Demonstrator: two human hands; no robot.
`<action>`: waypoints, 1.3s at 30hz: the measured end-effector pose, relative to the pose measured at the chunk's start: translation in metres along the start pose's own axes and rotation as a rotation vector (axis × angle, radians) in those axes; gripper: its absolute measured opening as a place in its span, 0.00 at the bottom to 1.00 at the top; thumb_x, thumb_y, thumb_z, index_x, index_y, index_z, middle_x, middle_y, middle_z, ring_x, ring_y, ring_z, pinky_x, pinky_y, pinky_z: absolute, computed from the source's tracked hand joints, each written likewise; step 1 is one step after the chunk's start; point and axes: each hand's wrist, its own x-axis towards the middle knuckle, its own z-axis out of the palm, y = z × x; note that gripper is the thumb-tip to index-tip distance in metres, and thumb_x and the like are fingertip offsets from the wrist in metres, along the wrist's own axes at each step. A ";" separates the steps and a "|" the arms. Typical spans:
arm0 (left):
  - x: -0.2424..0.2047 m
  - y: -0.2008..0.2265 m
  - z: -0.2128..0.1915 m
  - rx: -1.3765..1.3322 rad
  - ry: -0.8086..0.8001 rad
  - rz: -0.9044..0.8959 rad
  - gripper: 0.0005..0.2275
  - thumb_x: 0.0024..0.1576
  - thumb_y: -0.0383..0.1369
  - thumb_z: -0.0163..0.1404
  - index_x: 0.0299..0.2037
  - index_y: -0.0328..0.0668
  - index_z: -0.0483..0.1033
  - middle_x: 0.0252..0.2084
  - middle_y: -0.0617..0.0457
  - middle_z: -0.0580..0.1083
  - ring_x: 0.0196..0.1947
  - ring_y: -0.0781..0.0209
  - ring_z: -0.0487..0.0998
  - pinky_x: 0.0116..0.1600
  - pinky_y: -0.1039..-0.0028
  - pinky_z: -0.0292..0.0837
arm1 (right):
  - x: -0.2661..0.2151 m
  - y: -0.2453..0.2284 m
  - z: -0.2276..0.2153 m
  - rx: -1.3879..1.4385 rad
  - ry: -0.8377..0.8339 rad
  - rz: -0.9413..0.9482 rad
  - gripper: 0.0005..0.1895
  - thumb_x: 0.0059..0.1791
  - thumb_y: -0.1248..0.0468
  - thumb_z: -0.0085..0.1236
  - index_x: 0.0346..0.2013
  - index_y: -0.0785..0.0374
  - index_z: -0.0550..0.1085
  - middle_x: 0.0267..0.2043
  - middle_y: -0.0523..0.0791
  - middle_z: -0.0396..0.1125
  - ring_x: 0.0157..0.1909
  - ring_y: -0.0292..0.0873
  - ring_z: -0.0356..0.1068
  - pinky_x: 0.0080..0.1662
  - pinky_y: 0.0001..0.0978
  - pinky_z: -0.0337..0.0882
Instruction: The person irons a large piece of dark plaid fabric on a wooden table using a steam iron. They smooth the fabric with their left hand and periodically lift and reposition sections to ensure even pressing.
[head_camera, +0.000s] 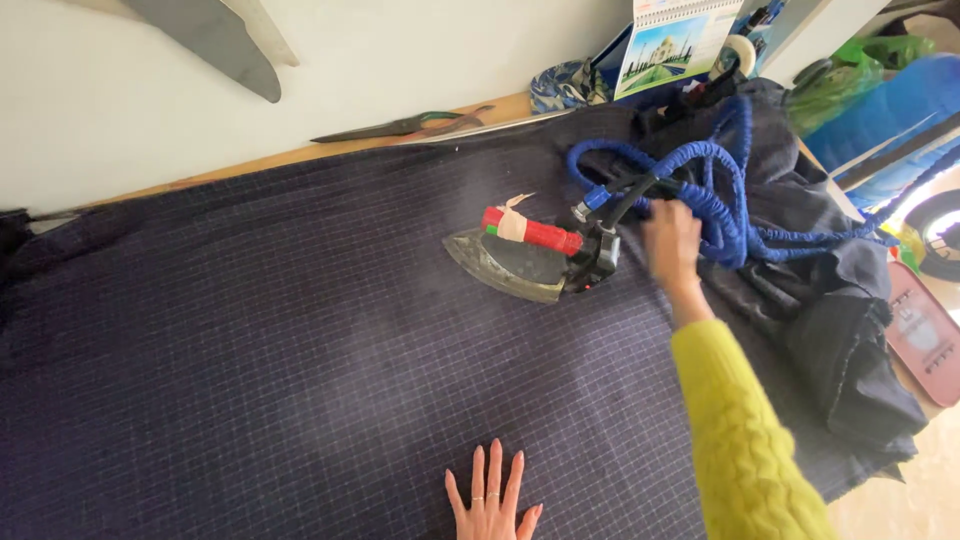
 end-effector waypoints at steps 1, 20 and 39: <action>0.000 0.000 0.001 0.001 0.001 0.000 0.45 0.51 0.70 0.41 0.77 0.60 0.51 0.80 0.47 0.51 0.78 0.47 0.51 0.70 0.34 0.53 | -0.013 -0.011 0.006 0.000 0.001 0.000 0.19 0.50 0.62 0.52 0.56 0.60 0.72 0.50 0.54 0.67 0.48 0.60 0.67 0.44 0.56 0.65; 0.004 -0.004 -0.011 -0.077 -0.008 0.002 0.39 0.56 0.65 0.41 0.75 0.60 0.54 0.80 0.47 0.50 0.78 0.45 0.51 0.70 0.33 0.49 | -0.071 -0.094 -0.114 0.327 0.299 0.135 0.07 0.59 0.62 0.50 0.48 0.58 0.74 0.46 0.46 0.70 0.51 0.53 0.67 0.53 0.48 0.57; 0.011 -0.008 -0.030 -0.046 -0.039 -0.018 0.43 0.53 0.67 0.43 0.77 0.59 0.51 0.81 0.47 0.47 0.80 0.46 0.45 0.74 0.35 0.43 | 0.049 -0.230 -0.095 0.275 -0.073 -0.470 0.29 0.51 0.38 0.58 0.51 0.58 0.71 0.31 0.48 0.75 0.32 0.55 0.75 0.31 0.47 0.72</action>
